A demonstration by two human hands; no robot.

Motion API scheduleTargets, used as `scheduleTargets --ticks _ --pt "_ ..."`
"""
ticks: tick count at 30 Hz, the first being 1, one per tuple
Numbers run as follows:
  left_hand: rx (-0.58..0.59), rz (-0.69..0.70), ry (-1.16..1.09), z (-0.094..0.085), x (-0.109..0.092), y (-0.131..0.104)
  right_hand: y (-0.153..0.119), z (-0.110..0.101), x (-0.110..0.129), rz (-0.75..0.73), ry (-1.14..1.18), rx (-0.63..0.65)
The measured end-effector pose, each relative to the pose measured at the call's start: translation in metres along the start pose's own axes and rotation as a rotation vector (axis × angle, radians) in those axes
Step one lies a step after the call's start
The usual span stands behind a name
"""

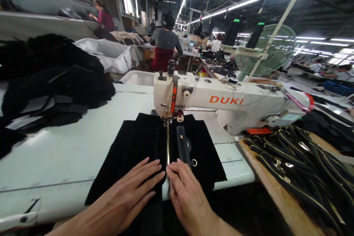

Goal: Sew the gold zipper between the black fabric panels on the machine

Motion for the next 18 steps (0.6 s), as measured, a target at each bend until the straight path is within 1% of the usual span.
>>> scheduleTargets --ticks 3,6,8,11,13,15,16,17,18 --pt "0.01 -0.002 -0.012 0.0 0.0 -0.002 -0.002 0.0 0.001 -0.013 -0.017 -0.027" --pt "0.03 -0.005 -0.027 0.006 0.001 -0.009 0.0 -0.001 0.004 -0.072 -0.067 -0.082" --pt "0.045 -0.019 -0.014 0.012 0.004 -0.015 0.005 -0.006 0.005 -0.124 -0.037 -0.122" --pt "0.075 -0.053 -0.023 0.017 0.011 -0.022 0.016 -0.015 0.0 -0.152 0.051 -0.123" --pt "0.07 -0.084 -0.072 0.014 0.016 -0.022 0.023 -0.017 -0.006 -0.133 0.066 -0.108" --pt "0.059 -0.111 -0.118 0.008 0.021 -0.02 0.025 -0.011 -0.009 -0.141 0.078 -0.122" --pt "0.065 -0.105 -0.128 0.007 0.023 -0.019 0.024 -0.006 -0.009 -0.149 0.094 -0.157" --pt "0.082 -0.082 -0.133 0.007 0.025 -0.017 0.023 -0.001 -0.01 -0.154 0.114 -0.222" --pt "0.1 -0.046 -0.133 0.01 0.026 -0.017 0.02 0.004 -0.011 -0.145 0.129 -0.314"
Point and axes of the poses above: each hand's wrist, its own y-axis towards the middle knuckle, its own z-axis out of the palm, x = y × z, the point moved 7 cm from there along y, towards the middle knuckle, and after that the axes turned 4 degrees about z, right-handed, at the moved point
